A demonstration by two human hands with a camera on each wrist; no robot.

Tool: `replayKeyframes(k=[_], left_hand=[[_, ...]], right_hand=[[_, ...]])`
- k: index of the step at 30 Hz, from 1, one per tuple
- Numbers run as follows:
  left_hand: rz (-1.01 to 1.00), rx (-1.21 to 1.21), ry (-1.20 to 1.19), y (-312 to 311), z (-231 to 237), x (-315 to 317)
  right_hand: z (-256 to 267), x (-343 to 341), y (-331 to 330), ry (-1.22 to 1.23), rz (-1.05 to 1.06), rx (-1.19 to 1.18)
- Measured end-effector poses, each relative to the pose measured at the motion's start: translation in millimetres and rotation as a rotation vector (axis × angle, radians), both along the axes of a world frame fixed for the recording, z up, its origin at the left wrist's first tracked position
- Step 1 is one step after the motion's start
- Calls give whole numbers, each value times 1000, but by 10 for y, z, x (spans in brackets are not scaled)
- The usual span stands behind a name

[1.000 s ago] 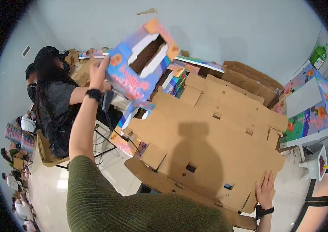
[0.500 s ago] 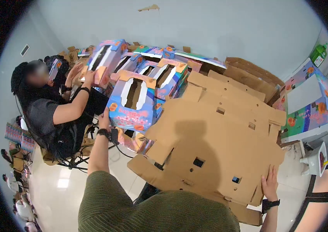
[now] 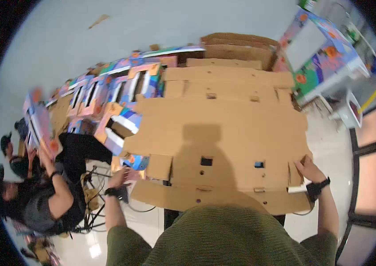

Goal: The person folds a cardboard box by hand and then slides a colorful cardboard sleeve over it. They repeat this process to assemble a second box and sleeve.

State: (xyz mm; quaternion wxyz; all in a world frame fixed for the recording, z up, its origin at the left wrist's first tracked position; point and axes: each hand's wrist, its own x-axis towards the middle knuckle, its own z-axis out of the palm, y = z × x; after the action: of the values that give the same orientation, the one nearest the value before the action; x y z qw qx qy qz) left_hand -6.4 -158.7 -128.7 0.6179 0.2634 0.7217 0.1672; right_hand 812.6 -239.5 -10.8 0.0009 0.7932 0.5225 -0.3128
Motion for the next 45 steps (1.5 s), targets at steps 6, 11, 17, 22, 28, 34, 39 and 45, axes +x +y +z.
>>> replayKeyframes(k=[6,11,17,22,28,34,39,45], left_hand=[[-285,537,377,-137,1325,634],[-644,728,581,-475,1562,1487],[-628,649,319,-734,583,1607],[-366,686,270,-882,359,1688],[-283,755,332,-907,330,1615],[-27,754,258,-946,437,1554],[165,799,160,-888,1136,1616],[167,765,-299,-510,1877,1630]], right_hand=[[455,-231,-284,169,-184,-420],[-15,-78,-648,795,-383,-15],[69,-250,-929,1419,-701,224],[181,-329,-1076,1352,-759,368],[253,-437,-915,1426,-674,422],[185,-463,-732,1547,-625,414],[-157,-336,-702,1610,-623,371],[-336,-392,-831,1738,-727,385]])
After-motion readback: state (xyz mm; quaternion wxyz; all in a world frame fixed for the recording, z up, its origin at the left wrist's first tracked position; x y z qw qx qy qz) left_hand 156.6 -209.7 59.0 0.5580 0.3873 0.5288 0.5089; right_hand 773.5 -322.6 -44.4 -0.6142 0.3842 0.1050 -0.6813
